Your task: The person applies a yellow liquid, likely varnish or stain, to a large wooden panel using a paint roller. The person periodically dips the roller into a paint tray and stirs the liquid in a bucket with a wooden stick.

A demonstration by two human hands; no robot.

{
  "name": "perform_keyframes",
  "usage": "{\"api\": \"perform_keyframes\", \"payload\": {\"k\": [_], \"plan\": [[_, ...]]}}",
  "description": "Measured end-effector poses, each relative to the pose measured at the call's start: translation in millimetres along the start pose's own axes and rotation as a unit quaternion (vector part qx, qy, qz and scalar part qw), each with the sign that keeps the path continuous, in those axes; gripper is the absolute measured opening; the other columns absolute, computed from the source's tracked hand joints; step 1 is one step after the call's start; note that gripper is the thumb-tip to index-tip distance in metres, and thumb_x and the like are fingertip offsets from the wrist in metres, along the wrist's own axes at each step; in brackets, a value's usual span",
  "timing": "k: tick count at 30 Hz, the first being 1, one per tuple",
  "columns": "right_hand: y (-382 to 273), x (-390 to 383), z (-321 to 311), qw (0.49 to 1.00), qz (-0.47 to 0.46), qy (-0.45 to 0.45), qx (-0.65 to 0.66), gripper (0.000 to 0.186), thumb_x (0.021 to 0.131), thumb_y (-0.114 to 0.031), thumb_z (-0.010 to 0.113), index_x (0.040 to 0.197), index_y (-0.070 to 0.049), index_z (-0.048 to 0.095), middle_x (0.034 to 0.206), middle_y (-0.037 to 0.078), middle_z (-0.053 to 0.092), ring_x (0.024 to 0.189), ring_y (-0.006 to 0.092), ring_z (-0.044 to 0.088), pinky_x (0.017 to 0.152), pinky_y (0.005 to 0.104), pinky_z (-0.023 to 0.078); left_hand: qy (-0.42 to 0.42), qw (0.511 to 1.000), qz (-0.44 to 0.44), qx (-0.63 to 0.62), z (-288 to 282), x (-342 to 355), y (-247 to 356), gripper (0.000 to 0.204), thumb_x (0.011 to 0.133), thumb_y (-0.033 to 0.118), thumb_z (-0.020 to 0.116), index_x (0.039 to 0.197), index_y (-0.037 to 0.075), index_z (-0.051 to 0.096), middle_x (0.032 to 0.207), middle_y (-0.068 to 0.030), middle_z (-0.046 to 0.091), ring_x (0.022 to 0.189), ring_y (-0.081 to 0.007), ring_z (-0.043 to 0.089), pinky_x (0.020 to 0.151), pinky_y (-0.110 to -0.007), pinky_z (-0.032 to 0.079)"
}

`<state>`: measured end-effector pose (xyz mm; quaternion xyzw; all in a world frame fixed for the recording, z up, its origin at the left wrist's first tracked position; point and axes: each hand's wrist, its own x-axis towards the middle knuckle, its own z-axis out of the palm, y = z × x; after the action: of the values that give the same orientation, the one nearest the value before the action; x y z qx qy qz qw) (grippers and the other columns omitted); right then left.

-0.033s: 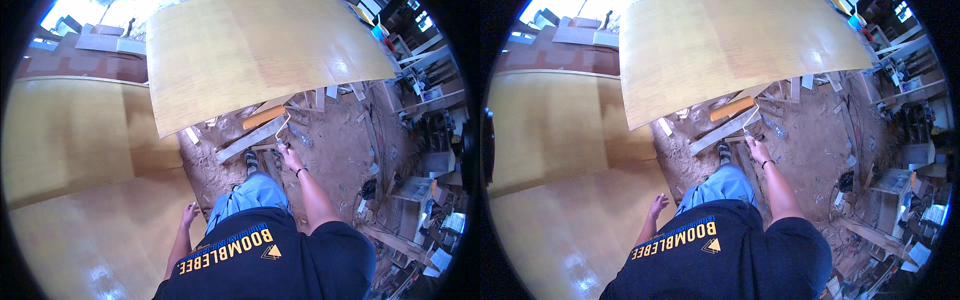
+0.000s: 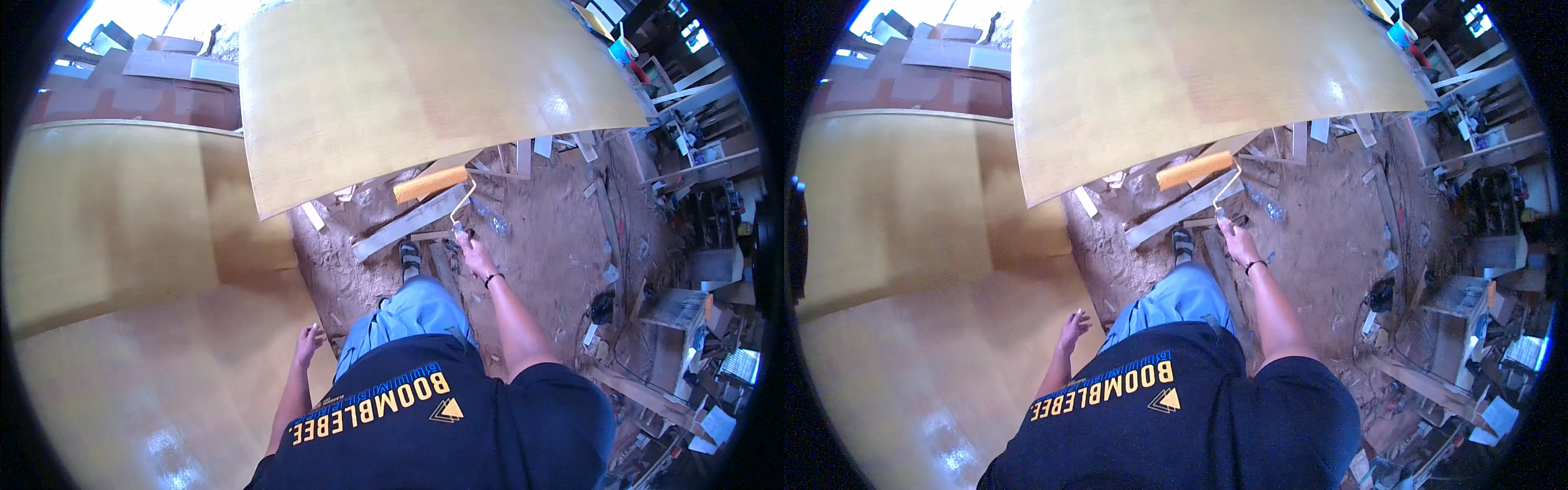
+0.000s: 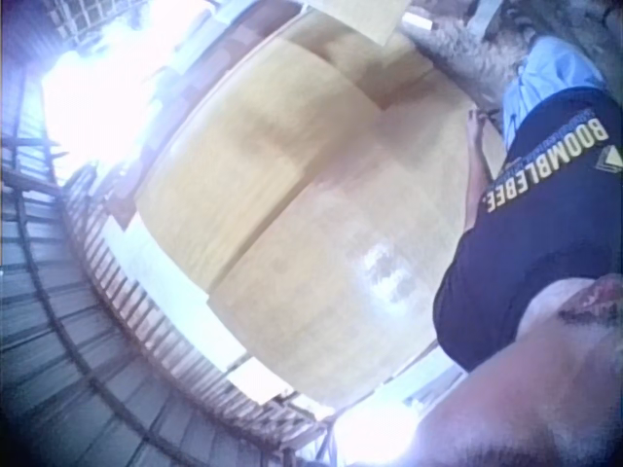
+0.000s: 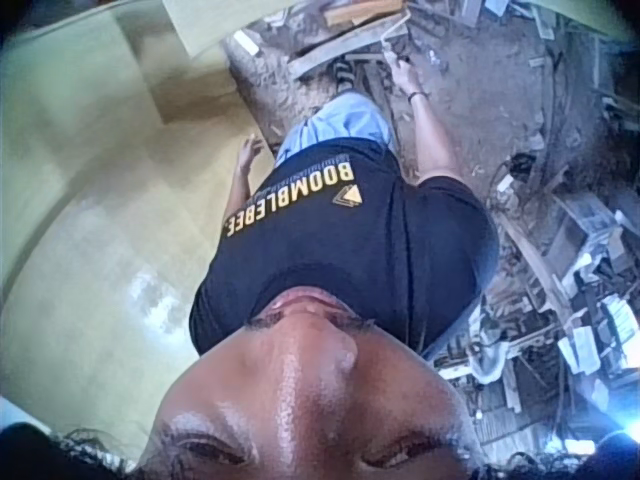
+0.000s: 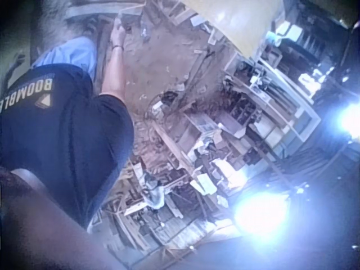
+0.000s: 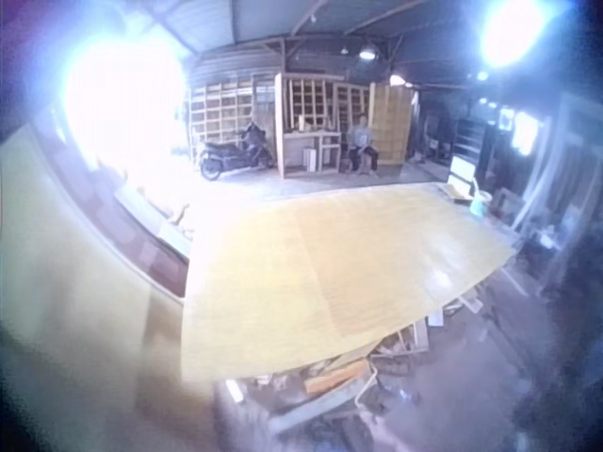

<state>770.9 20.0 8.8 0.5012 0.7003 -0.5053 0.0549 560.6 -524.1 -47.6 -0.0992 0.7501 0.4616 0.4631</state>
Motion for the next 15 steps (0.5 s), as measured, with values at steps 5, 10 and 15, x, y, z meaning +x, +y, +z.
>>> {"api": "perform_keyframes", "payload": {"k": [5,10,15], "plan": [[-20,-22,-7,0.997,-0.053,0.057,0.008,0.071,0.097,-0.064,0.047,0.093,0.004,0.064,0.082,0.027,0.068,0.085,0.0441,0.066,0.077,0.05,0.05,-0.015,0.999,-0.015,0.049,9,-1,-5,0.051,0.102,0.045,0.055,0.132,0.003,0.052,0.124,-0.0182,0.065,0.103,-0.0279,0.068,0.089,-0.038,0.053],[-42,12,19,0.994,-0.079,0.064,-0.047,0.075,0.097,-0.067,0.043,0.095,0.004,0.066,0.089,0.029,0.069,0.093,0.045,0.066,0.081,0.0495,0.051,-0.027,0.996,-0.05,0.064,8,-9,-31,0.053,0.101,0.046,0.055,0.132,0.003,0.052,0.125,-0.0183,0.065,0.1,-0.028,0.069,0.085,-0.037,0.053],[-63,47,34,0.998,-0.057,0.008,-0.012,0.081,0.095,-0.071,0.039,0.105,0.005,0.067,0.092,0.029,0.069,0.091,0.0427,0.069,0.082,0.0505,0.052,-0.006,0.998,-0.054,0.028,5,-17,-37,0.052,0.1,0.047,0.058,0.127,0.002,0.052,0.119,-0.0183,0.067,0.095,-0.0259,0.069,0.078,-0.036,0.053]]}}
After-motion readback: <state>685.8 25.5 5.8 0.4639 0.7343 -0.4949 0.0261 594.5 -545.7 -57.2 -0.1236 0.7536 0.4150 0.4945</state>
